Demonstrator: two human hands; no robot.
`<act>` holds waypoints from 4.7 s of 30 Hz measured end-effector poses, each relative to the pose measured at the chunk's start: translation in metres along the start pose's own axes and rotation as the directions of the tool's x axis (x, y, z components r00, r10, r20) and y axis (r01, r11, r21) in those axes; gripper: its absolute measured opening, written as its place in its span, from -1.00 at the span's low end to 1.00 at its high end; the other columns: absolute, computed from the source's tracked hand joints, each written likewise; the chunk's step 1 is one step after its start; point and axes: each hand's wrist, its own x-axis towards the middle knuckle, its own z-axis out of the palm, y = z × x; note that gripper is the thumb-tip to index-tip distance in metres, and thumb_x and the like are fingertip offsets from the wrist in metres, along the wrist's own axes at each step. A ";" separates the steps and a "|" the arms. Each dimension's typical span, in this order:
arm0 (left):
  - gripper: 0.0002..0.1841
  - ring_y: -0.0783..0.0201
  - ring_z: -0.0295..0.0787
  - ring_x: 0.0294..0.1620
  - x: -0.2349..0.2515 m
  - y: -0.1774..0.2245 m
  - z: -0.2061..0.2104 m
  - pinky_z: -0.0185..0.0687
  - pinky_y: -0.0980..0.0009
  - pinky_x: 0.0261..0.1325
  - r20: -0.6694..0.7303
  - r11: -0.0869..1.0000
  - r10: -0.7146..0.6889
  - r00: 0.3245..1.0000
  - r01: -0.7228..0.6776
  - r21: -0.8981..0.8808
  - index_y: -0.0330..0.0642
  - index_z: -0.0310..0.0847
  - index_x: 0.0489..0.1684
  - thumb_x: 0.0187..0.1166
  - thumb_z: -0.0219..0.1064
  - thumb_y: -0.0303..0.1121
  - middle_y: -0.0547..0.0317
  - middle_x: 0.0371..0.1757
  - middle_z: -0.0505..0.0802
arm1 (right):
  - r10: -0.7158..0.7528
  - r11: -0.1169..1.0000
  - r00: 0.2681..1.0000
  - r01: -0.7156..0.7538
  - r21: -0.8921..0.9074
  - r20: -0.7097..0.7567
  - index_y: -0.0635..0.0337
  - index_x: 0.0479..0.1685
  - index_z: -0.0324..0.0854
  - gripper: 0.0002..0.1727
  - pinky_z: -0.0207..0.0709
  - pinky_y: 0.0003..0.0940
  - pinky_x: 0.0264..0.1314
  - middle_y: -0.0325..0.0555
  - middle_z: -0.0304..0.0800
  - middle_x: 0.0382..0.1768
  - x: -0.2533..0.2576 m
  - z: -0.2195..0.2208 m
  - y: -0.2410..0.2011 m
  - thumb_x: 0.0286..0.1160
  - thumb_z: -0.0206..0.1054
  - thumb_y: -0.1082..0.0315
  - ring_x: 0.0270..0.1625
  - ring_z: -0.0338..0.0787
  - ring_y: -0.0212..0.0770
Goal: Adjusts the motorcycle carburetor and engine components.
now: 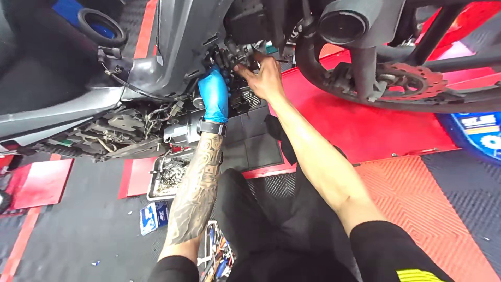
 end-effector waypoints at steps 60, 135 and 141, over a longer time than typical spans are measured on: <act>-0.55 0.42 0.10 -0.83 0.007 -0.004 0.008 0.17 0.49 -0.74 0.088 0.987 -0.002 0.996 0.017 -0.162 0.09 0.19 -0.59 0.92 -0.21 -0.14 0.42 -0.78 0.23 | 0.176 0.952 0.984 -0.171 -0.254 -0.002 0.02 0.08 0.79 -0.10 0.66 0.16 0.06 -0.04 0.87 0.03 0.010 -0.003 -0.017 -0.25 0.56 -0.48 0.16 0.82 0.03; -0.51 0.36 0.25 -0.84 0.005 -0.013 0.024 0.25 0.45 -0.80 -0.149 0.960 0.033 0.988 -0.072 -0.269 -0.05 0.32 -0.60 0.95 -0.12 -0.17 0.31 -0.76 0.37 | -0.198 0.979 0.915 0.166 -0.119 -0.351 0.12 -0.13 0.87 -0.30 0.75 -0.22 -0.16 -0.22 0.93 -0.30 0.012 0.039 0.017 -0.08 0.60 -0.32 -0.22 0.90 -0.31; -0.52 0.31 0.43 -0.83 0.005 -0.009 0.030 0.42 0.40 -0.78 -0.227 0.949 -0.017 0.974 -0.056 -0.312 -0.15 0.42 -0.52 0.93 -0.08 -0.15 0.21 -0.75 0.50 | -0.218 0.974 0.915 0.181 -0.138 -0.339 0.11 -0.12 0.87 -0.30 0.75 -0.21 -0.16 -0.24 0.94 -0.28 0.014 0.038 0.020 -0.07 0.58 -0.32 -0.20 0.91 -0.31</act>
